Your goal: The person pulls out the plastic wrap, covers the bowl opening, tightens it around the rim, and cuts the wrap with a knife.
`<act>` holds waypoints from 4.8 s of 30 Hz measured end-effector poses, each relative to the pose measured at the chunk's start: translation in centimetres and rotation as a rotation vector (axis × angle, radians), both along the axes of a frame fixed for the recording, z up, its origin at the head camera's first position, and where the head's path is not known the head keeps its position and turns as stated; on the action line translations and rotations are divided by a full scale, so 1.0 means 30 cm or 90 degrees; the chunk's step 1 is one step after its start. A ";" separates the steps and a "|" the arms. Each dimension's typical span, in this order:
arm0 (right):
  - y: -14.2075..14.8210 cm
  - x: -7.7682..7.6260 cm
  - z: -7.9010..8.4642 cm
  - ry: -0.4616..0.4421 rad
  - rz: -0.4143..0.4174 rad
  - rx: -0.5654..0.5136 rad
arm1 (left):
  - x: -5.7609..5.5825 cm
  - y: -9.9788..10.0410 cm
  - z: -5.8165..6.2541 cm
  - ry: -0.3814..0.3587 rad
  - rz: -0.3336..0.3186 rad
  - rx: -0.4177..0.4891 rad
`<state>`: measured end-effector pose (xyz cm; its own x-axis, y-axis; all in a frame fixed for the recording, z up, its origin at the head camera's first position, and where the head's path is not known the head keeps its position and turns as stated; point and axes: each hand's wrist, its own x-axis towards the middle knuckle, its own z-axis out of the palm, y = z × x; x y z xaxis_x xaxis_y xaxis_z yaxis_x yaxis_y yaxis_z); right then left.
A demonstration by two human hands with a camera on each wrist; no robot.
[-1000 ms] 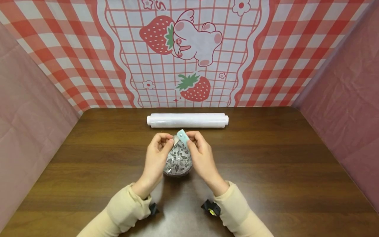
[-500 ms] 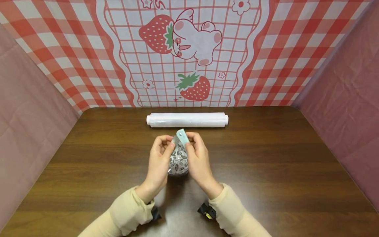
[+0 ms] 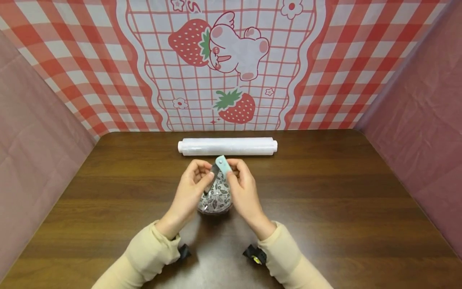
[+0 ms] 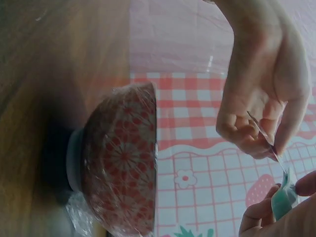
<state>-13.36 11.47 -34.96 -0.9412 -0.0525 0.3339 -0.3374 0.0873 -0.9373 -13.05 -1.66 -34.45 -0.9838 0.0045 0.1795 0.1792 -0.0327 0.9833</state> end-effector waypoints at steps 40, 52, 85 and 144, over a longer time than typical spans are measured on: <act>0.127 -0.018 0.082 -0.014 0.118 0.160 | -0.037 -0.083 0.038 0.029 -0.082 -0.142; 0.122 -0.019 0.076 -0.014 0.093 0.204 | -0.026 -0.074 0.039 0.026 -0.048 -0.141; 0.062 -0.012 0.044 -0.083 0.118 0.148 | -0.020 -0.049 0.017 -0.014 -0.076 -0.121; 0.149 -0.057 0.069 -0.113 0.120 0.083 | -0.045 -0.089 0.027 -0.003 -0.114 -0.064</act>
